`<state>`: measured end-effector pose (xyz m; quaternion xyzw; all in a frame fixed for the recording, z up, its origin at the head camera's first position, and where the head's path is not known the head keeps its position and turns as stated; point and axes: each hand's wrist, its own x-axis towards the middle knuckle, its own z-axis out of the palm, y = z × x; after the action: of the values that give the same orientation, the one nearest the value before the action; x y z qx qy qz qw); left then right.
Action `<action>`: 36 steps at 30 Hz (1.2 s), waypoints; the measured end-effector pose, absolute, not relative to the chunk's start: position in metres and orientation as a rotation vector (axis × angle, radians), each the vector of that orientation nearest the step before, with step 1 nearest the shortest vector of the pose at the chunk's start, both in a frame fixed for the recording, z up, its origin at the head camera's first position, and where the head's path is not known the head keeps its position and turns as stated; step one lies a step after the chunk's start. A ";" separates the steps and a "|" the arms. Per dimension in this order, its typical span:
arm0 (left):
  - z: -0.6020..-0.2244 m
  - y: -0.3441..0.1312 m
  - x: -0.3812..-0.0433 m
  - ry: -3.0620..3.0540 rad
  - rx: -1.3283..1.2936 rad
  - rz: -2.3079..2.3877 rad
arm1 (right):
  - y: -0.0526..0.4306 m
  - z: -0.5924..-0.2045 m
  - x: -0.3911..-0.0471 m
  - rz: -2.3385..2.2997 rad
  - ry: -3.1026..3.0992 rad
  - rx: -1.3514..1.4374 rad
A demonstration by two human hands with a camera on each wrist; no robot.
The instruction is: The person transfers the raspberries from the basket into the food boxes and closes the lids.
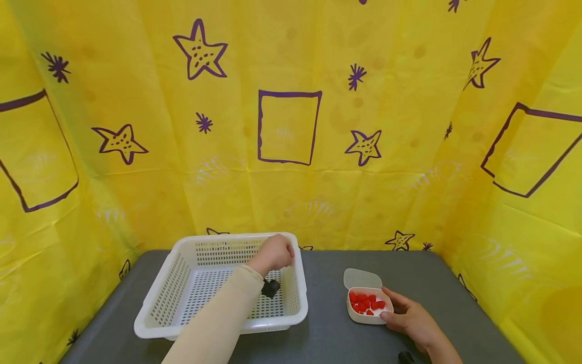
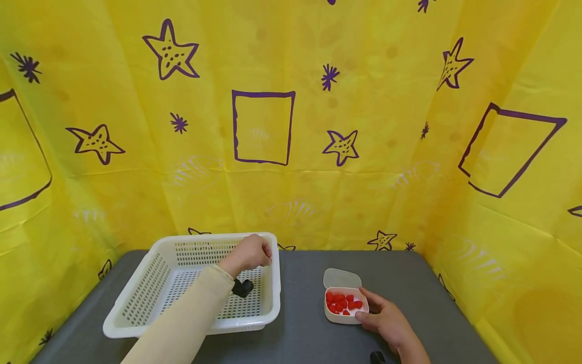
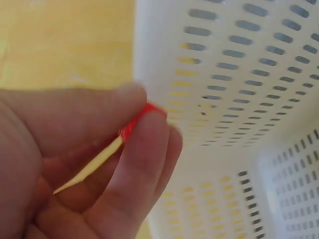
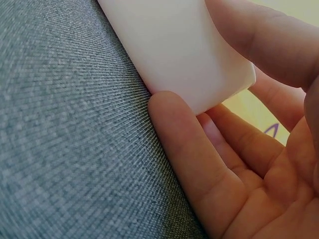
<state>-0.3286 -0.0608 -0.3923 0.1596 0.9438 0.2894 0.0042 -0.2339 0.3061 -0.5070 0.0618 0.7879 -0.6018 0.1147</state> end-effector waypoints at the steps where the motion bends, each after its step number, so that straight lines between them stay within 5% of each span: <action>1: -0.390 -0.059 -0.327 2.978 0.491 0.910 | 0.306 -0.507 -0.234 -1.760 2.312 0.184; 15: -0.382 0.005 -0.280 2.525 0.532 1.774 | 0.309 -0.510 -0.235 -1.752 2.310 0.166; 23: -0.420 0.056 -0.251 2.434 0.499 1.875 | 0.311 -0.512 -0.232 -1.777 2.287 0.096; 36: -0.481 0.085 -0.253 2.490 0.305 1.944 | 0.311 -0.510 -0.234 -1.787 2.278 0.077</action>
<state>-0.2527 0.0851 -0.4814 0.0962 0.7845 0.6124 -0.0161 -0.2335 0.3109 -0.5097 0.0265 0.7807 -0.6123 0.1224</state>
